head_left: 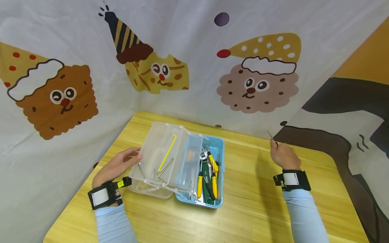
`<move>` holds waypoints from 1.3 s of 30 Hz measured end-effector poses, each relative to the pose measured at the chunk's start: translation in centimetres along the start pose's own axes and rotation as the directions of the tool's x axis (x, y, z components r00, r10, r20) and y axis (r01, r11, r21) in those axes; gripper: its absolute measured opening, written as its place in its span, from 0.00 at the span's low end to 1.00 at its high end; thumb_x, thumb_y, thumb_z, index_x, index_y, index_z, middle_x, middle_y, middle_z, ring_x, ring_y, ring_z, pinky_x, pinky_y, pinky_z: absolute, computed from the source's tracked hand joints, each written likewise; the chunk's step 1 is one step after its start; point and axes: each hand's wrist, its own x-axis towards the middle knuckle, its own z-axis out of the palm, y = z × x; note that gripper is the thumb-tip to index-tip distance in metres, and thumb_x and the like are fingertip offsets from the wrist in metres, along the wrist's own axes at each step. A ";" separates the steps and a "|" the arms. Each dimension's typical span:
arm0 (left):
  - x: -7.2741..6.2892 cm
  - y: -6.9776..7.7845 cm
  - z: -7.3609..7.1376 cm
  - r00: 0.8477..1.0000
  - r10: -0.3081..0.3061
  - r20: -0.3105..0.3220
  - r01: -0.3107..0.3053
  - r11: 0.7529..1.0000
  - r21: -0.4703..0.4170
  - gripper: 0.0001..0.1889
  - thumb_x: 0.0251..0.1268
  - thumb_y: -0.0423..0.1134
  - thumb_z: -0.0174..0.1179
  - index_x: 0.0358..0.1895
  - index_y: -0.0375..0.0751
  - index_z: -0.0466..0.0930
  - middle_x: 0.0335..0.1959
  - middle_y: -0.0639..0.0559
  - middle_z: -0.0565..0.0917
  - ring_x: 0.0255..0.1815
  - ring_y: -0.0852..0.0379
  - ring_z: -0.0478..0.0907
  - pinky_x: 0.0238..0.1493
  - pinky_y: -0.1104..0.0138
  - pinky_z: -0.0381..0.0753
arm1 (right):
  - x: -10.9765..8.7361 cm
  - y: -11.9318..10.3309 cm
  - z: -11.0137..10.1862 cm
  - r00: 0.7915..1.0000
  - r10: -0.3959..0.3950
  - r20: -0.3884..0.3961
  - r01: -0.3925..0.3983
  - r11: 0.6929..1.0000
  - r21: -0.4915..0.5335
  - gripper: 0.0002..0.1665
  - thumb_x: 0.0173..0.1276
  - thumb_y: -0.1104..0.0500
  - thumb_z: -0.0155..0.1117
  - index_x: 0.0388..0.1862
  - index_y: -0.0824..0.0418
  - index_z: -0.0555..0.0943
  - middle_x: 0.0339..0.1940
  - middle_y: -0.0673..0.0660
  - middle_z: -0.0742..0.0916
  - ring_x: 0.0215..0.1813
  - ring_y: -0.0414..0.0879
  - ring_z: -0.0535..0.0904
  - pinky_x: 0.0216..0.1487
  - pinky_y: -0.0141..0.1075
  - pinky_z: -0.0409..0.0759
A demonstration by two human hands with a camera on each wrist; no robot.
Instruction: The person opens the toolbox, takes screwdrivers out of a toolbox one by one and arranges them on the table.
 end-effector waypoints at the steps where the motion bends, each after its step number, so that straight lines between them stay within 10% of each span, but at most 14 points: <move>1: 0.0 0.0 0.0 1.000 0.001 -0.001 -0.001 1.000 -0.002 0.33 0.83 0.58 0.52 0.80 0.40 0.66 0.77 0.36 0.72 0.71 0.37 0.76 0.68 0.43 0.76 | 0.3 0.9 0.1 1.000 0.024 -0.008 -0.024 1.000 -0.010 0.46 0.86 0.36 0.21 0.33 0.68 0.76 0.22 0.59 0.74 0.28 0.54 0.73 0.33 0.50 0.69; 7: 0.0 -0.1 0.0 1.000 0.009 -0.008 -0.009 1.000 -0.012 0.33 0.84 0.57 0.52 0.79 0.39 0.67 0.76 0.36 0.74 0.71 0.36 0.76 0.69 0.42 0.76 | 2.0 5.5 2.2 0.991 0.123 -0.042 -0.125 0.992 -0.032 0.43 0.85 0.50 0.23 0.64 0.89 0.69 0.52 0.88 0.80 0.52 0.82 0.80 0.43 0.66 0.79; 13: 0.1 -0.2 0.2 1.000 0.008 -0.004 -0.008 1.000 0.001 0.33 0.83 0.57 0.52 0.79 0.39 0.67 0.76 0.36 0.74 0.71 0.36 0.77 0.69 0.42 0.76 | 3.4 8.2 4.1 0.967 0.253 0.008 -0.252 0.966 -0.050 0.42 0.80 0.56 0.29 0.75 0.93 0.44 0.66 0.94 0.68 0.62 0.87 0.73 0.56 0.72 0.76; 23: 0.1 -0.2 0.1 1.000 0.001 -0.006 -0.001 1.000 0.001 0.33 0.83 0.57 0.52 0.79 0.38 0.67 0.77 0.36 0.73 0.72 0.35 0.76 0.69 0.41 0.75 | 4.4 9.4 5.0 0.963 0.269 -0.015 -0.269 0.959 -0.085 0.39 0.77 0.55 0.44 0.69 0.90 0.55 0.61 0.90 0.73 0.59 0.83 0.76 0.53 0.68 0.78; 39: -0.1 0.3 0.0 1.000 -0.002 0.004 0.002 1.000 -0.006 0.34 0.84 0.57 0.51 0.80 0.39 0.66 0.76 0.36 0.74 0.72 0.36 0.76 0.70 0.40 0.75 | 4.4 9.0 5.1 0.949 0.317 0.006 -0.316 0.946 -0.068 0.36 0.79 0.54 0.37 0.64 0.90 0.57 0.60 0.90 0.73 0.59 0.83 0.74 0.57 0.70 0.75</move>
